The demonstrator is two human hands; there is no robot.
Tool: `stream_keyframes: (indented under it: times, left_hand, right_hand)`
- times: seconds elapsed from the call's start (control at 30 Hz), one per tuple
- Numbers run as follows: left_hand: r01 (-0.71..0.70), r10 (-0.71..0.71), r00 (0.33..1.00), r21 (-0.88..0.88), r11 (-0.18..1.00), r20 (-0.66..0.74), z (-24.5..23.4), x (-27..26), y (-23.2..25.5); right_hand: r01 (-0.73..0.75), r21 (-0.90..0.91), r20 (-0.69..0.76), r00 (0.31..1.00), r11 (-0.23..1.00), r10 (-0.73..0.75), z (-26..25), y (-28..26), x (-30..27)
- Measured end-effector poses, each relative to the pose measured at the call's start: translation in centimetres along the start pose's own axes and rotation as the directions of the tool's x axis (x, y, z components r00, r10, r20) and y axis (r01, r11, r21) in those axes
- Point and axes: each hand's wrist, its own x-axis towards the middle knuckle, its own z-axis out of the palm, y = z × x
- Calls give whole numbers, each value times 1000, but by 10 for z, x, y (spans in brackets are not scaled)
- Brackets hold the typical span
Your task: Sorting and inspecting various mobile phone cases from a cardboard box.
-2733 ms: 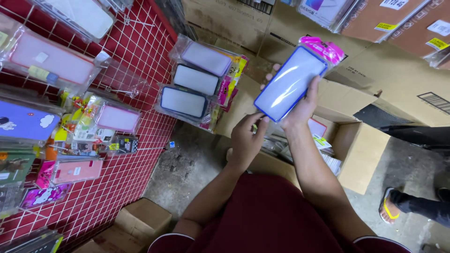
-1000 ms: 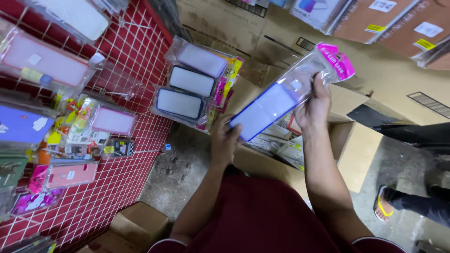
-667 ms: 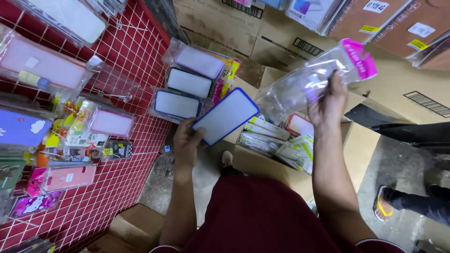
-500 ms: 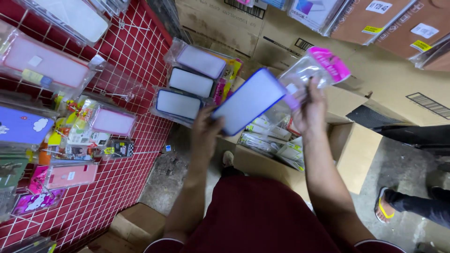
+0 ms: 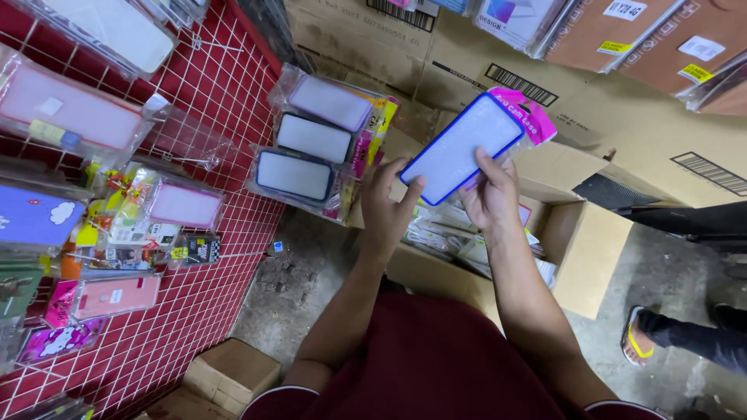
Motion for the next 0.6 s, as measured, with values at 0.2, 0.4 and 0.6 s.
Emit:
stream_keyframes:
  times: [0.2, 0.4, 0.6]
  left_hand:
    - [-134, 124, 991, -288, 948, -51, -2, -4, -40]
    - [337, -309, 936, -678, 653, 168, -20, -11, -63]
    - [287, -362, 932, -635, 717, 12, -78, -3, -86]
  right_hand:
    - [-69, 99, -50, 996, 993, 74, 4, 2, 1]
    - [-88, 27, -9, 996, 996, 88, -2, 22, 17]
    - [-104, -469, -92, 993, 877, 69, 33, 30, 53]
